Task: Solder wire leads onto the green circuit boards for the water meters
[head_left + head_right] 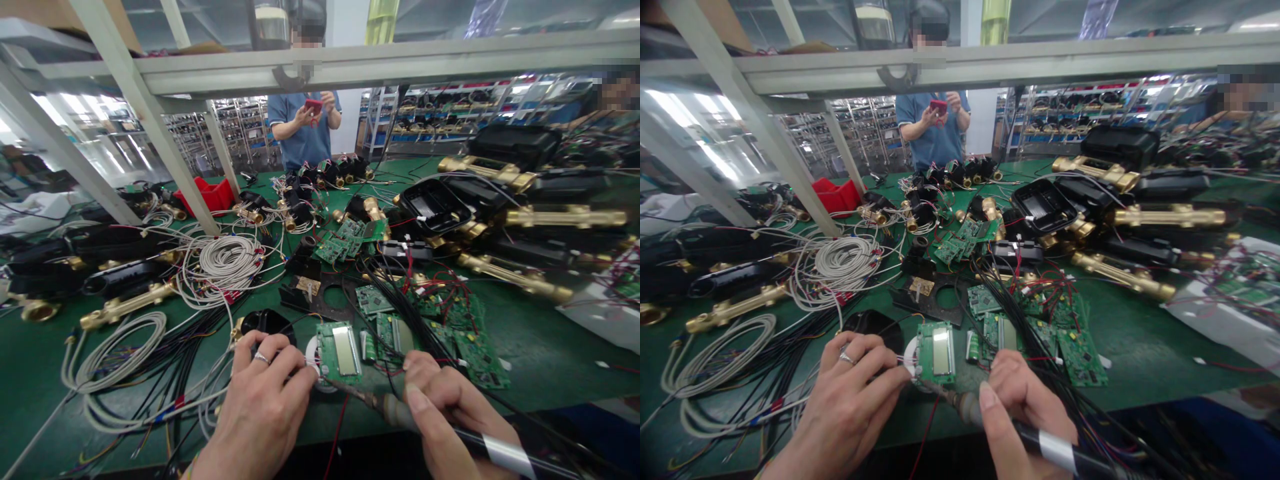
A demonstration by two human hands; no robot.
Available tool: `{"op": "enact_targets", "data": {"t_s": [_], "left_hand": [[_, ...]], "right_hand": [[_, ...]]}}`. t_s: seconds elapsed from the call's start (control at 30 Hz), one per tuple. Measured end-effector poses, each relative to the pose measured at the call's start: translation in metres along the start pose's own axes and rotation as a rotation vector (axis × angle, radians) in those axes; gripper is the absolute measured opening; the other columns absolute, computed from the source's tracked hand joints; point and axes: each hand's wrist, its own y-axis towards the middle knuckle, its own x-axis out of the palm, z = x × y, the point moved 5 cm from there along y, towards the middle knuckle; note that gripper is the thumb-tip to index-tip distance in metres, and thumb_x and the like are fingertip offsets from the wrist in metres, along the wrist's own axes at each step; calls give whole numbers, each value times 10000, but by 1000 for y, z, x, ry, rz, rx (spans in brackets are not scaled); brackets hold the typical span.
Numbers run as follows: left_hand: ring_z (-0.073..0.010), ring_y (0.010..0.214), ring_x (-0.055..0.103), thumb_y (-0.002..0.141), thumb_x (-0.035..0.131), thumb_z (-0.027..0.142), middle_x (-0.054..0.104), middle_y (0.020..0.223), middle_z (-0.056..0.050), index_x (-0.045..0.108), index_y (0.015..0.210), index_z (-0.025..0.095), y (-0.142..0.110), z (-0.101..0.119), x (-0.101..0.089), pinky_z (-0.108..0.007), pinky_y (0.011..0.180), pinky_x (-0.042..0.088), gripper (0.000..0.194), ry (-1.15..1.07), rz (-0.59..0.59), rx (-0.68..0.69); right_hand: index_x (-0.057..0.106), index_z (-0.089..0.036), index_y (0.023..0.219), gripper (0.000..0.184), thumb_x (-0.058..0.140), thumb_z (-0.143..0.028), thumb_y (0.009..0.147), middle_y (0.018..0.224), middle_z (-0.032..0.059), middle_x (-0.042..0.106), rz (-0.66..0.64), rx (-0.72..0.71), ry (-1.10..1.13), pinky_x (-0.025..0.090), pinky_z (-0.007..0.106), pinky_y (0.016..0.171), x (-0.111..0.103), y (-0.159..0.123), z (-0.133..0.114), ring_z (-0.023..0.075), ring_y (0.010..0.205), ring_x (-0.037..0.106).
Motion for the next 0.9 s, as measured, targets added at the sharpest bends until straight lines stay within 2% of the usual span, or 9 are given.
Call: {"op": "enact_targets", "data": {"t_s": [0.4,0.67,0.9], "left_hand": [[-235,897,511,1053,483,208,662,836,-12,689,884,231,3,0,-2,-459,970,299,267,-4,-3,-3],[-230,902,517,1034,501,177,668,839,-10,700,897,241,3,0,-3,-451,966,301,250,2,1,1],[-230,894,509,1044,491,184,657,828,-11,692,890,234,3,0,-1,-452,959,304,258,2,8,9]], "right_hand": [[445,-204,691,327,596,-130,972,619,-41,450,-31,-6,-12,427,323,668,1,3,1,120,597,464],[450,-202,661,355,611,-162,974,595,-36,439,-15,-6,-27,429,322,635,0,2,0,126,580,460],[443,-204,681,341,595,-137,978,610,-41,440,-22,-11,-18,430,342,697,-2,0,1,125,596,457]]}}
